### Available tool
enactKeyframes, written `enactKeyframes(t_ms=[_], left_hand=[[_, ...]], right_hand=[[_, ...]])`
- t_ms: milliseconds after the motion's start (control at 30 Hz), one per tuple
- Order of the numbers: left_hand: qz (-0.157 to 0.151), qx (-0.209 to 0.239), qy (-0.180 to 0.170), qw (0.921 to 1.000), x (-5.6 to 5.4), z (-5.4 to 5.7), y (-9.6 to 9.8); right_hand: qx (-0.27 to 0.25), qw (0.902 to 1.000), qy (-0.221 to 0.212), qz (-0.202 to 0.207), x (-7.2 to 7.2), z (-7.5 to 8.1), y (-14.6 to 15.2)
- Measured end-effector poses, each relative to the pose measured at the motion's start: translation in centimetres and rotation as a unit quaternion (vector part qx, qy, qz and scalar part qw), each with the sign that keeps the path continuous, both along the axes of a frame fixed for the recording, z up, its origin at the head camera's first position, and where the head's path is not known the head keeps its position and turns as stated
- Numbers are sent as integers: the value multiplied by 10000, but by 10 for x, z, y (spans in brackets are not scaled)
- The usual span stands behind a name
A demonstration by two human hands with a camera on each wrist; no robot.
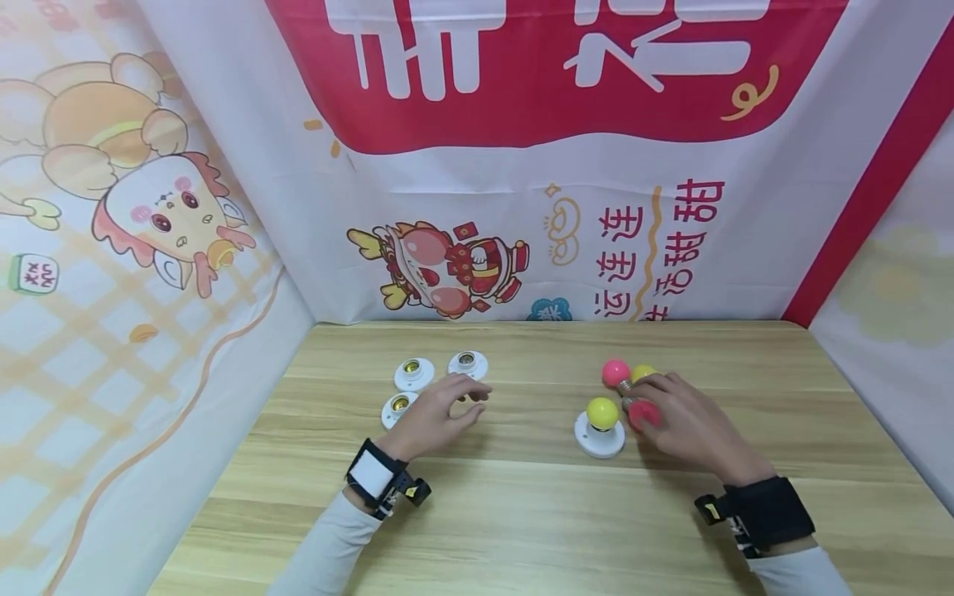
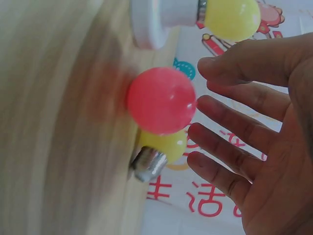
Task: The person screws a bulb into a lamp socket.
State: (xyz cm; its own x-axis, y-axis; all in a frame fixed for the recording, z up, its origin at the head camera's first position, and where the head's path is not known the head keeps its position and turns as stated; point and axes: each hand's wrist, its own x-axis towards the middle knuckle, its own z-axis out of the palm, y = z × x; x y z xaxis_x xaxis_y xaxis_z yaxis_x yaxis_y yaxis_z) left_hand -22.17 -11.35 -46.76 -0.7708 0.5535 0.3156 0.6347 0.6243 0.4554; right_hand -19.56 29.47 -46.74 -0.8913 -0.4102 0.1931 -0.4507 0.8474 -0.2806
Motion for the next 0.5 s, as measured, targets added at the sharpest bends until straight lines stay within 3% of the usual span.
enactKeyframes(t_ms=[333, 400, 500], left_hand=[[427, 235, 618, 9969, -6, -17, -49], [569, 220, 596, 9964, -8, -20, -59], [847, 191, 287, 9958, -12, -23, -72]], right_hand=[[-41, 9992, -279, -298, 2, -13, 12], [-88, 9988, -338, -328, 1, -15, 12], [-116, 9988, -333, -336, -1, -18, 13]])
